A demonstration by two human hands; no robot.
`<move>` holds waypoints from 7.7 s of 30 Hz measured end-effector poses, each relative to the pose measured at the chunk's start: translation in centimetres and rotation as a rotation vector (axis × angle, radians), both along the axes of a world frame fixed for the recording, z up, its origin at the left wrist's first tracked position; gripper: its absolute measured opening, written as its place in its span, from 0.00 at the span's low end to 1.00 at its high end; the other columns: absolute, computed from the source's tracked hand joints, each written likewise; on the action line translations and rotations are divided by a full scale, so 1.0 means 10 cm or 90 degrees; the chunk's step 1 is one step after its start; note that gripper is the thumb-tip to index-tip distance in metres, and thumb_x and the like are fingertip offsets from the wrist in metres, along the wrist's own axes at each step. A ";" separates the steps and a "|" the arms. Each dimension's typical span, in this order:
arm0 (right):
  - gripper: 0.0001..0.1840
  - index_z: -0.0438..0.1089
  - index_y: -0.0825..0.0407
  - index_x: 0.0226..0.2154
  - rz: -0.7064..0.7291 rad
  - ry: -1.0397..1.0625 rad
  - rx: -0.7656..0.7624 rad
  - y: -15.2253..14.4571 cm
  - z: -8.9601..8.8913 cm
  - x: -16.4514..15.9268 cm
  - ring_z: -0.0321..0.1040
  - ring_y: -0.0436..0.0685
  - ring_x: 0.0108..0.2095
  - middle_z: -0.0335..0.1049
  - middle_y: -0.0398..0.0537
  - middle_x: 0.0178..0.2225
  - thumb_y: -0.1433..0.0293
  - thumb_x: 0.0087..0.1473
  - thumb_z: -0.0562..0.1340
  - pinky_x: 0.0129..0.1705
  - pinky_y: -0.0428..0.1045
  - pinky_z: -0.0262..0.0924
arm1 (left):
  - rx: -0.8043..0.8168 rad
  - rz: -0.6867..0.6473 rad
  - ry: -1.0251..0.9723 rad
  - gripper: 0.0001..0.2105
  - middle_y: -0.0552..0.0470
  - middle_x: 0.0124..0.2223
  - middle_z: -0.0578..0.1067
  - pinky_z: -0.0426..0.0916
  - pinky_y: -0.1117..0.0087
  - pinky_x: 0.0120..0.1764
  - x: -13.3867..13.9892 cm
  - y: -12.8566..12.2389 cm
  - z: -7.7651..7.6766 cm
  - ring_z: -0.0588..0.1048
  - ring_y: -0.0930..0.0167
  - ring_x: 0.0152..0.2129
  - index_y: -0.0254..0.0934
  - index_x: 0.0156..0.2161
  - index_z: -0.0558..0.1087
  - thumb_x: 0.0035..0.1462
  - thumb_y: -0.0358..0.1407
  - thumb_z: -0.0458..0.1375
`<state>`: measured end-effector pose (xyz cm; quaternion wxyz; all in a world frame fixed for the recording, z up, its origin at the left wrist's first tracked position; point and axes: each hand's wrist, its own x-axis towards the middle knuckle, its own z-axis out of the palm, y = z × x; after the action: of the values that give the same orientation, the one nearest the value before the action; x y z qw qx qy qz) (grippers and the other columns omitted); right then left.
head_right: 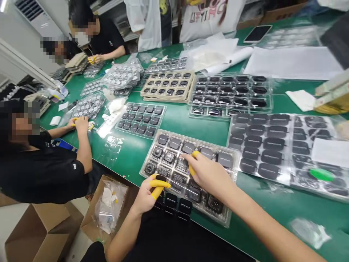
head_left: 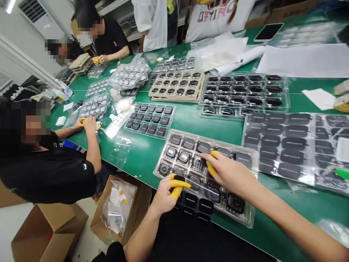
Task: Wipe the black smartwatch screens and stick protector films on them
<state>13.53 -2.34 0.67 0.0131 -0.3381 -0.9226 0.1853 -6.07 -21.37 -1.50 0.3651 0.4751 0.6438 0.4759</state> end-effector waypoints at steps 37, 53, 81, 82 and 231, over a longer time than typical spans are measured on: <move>0.16 0.77 0.47 0.50 -0.078 0.418 0.045 -1.00 0.22 0.29 0.79 0.54 0.33 0.82 0.51 0.45 0.79 0.69 0.59 0.32 0.48 0.70 | 0.238 -0.143 0.138 0.26 0.44 0.50 0.85 0.84 0.64 0.42 0.16 0.27 0.00 0.85 0.61 0.46 0.42 0.60 0.79 0.61 0.49 0.74; 0.13 0.77 0.44 0.38 -0.515 0.284 -0.122 -0.63 0.08 1.91 0.71 0.68 0.59 0.76 0.55 0.56 0.54 0.69 0.65 0.62 0.65 0.68 | 0.152 -0.088 -0.052 0.31 0.44 0.49 0.87 0.85 0.61 0.48 -0.04 0.10 -0.43 0.87 0.60 0.44 0.40 0.51 0.85 0.44 0.50 0.83; 0.09 0.74 0.48 0.38 -0.726 0.165 0.169 -0.31 -0.45 2.57 0.68 0.65 0.39 0.74 0.60 0.38 0.61 0.65 0.64 0.43 0.60 0.60 | 0.175 -0.183 0.059 0.27 0.46 0.45 0.86 0.82 0.58 0.51 0.18 0.43 -0.04 0.85 0.61 0.43 0.41 0.52 0.85 0.52 0.54 0.78; 0.10 0.75 0.48 0.41 -0.690 0.198 0.176 -0.37 -0.33 2.38 0.70 0.65 0.40 0.76 0.60 0.40 0.59 0.66 0.65 0.43 0.60 0.62 | 0.168 -0.189 0.050 0.27 0.47 0.44 0.86 0.82 0.59 0.49 0.20 0.46 -0.02 0.84 0.62 0.42 0.42 0.53 0.84 0.53 0.54 0.78; 0.14 0.79 0.51 0.49 0.319 0.331 0.151 -0.45 0.71 0.44 0.64 0.57 0.38 0.76 0.48 0.36 0.75 0.76 0.57 0.40 0.52 0.56 | 0.242 -0.167 -0.079 0.34 0.51 0.37 0.86 0.81 0.72 0.30 0.16 0.49 -0.06 0.84 0.69 0.28 0.41 0.53 0.87 0.42 0.56 0.82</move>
<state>17.90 -6.86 7.82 0.2401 -0.0395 -0.9575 0.1545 -4.48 -16.42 -2.14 0.3667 0.5846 0.4515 0.5656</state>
